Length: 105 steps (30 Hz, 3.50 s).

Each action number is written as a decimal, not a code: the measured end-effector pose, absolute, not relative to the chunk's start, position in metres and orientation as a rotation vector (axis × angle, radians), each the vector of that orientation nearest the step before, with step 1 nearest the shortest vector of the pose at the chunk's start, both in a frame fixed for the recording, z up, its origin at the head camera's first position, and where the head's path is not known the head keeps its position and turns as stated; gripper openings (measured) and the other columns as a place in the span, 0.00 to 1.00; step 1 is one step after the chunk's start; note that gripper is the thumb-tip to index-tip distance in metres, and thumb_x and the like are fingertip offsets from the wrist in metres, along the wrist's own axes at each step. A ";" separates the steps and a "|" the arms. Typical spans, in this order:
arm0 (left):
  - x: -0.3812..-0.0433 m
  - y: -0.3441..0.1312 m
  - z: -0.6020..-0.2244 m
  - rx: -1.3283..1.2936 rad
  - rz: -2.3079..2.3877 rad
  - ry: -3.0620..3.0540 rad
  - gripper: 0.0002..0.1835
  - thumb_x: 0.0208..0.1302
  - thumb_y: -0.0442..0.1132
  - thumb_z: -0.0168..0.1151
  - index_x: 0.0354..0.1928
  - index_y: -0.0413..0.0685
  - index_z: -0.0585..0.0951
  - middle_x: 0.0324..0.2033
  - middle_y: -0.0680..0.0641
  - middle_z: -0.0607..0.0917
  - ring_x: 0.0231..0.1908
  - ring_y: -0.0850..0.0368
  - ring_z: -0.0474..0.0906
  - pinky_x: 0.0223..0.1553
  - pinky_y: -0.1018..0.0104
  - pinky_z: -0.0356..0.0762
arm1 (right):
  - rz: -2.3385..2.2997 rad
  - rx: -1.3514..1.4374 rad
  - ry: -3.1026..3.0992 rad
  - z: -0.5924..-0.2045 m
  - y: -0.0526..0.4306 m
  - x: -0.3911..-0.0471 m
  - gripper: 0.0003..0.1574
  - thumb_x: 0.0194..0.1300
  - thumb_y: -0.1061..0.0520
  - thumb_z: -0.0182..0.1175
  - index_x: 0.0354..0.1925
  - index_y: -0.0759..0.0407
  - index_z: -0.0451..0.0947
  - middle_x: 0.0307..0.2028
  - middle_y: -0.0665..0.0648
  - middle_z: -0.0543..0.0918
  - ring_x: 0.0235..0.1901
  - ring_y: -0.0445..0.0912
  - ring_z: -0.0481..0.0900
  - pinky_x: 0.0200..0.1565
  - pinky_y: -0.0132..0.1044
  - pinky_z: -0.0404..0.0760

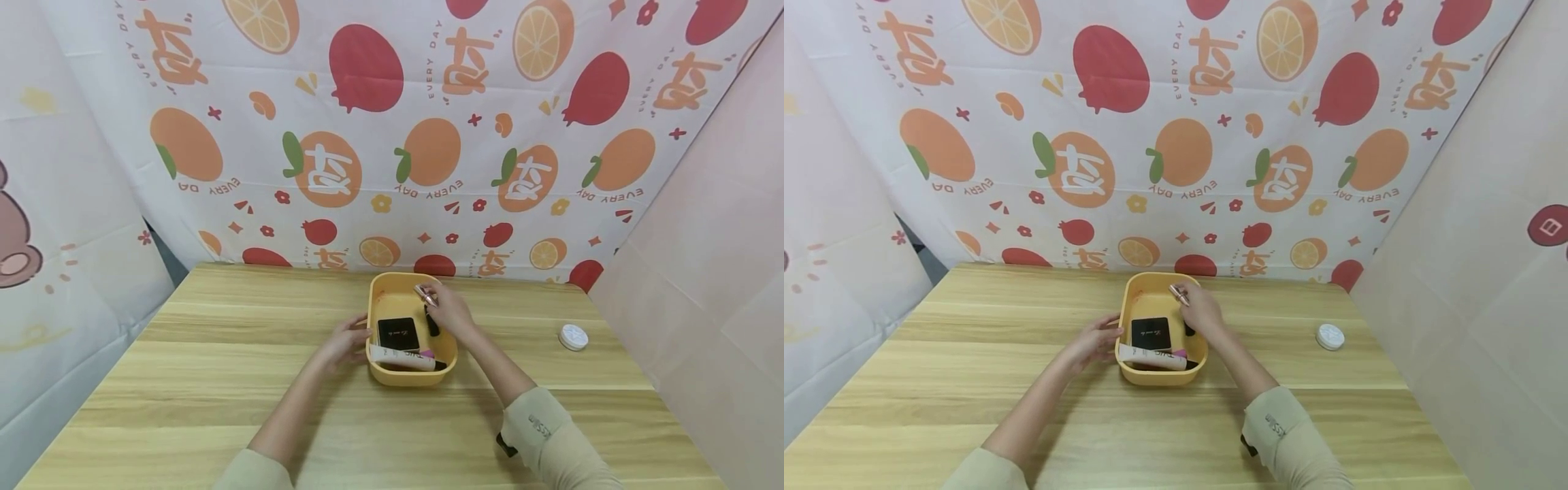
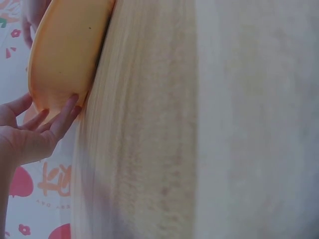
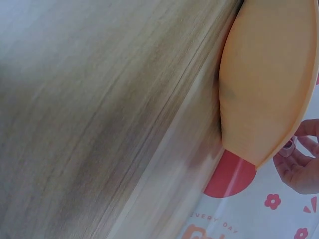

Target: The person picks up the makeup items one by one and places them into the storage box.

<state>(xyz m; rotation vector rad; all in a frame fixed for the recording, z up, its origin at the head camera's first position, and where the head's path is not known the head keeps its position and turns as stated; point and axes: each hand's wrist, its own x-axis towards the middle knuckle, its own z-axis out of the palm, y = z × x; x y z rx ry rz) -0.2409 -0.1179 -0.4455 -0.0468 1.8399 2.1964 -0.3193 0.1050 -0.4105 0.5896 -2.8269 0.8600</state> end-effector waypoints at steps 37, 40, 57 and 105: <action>-0.241 -0.120 -0.445 -0.022 2.191 1.848 0.31 0.65 0.30 0.47 0.68 0.34 0.51 0.63 0.30 0.58 0.56 0.35 0.65 0.48 0.45 0.70 | 0.788 0.641 -2.859 -0.412 0.087 -0.322 0.26 0.54 0.67 0.58 0.53 0.55 0.74 0.46 0.54 0.80 0.33 0.45 0.76 0.31 0.38 0.74; -0.240 -0.120 -0.445 -0.024 2.192 1.842 0.30 0.66 0.30 0.47 0.68 0.34 0.51 0.63 0.30 0.58 0.56 0.34 0.65 0.48 0.45 0.70 | 0.764 0.651 -2.856 -0.413 0.086 -0.323 0.26 0.53 0.67 0.59 0.52 0.55 0.74 0.46 0.54 0.80 0.35 0.46 0.77 0.33 0.39 0.75; -0.240 -0.120 -0.446 -0.048 2.196 1.830 0.31 0.65 0.30 0.48 0.68 0.35 0.53 0.61 0.30 0.61 0.53 0.37 0.69 0.47 0.47 0.73 | 0.746 0.625 -2.910 -0.412 0.086 -0.326 0.25 0.55 0.67 0.58 0.53 0.57 0.74 0.46 0.57 0.80 0.36 0.48 0.78 0.33 0.40 0.76; -0.240 -0.120 -0.446 -0.035 2.181 1.849 0.32 0.64 0.31 0.49 0.68 0.36 0.52 0.62 0.30 0.60 0.55 0.36 0.67 0.48 0.46 0.71 | 0.949 0.571 -2.819 -0.398 0.127 -0.312 0.28 0.53 0.70 0.58 0.54 0.62 0.73 0.47 0.60 0.79 0.39 0.52 0.77 0.37 0.42 0.78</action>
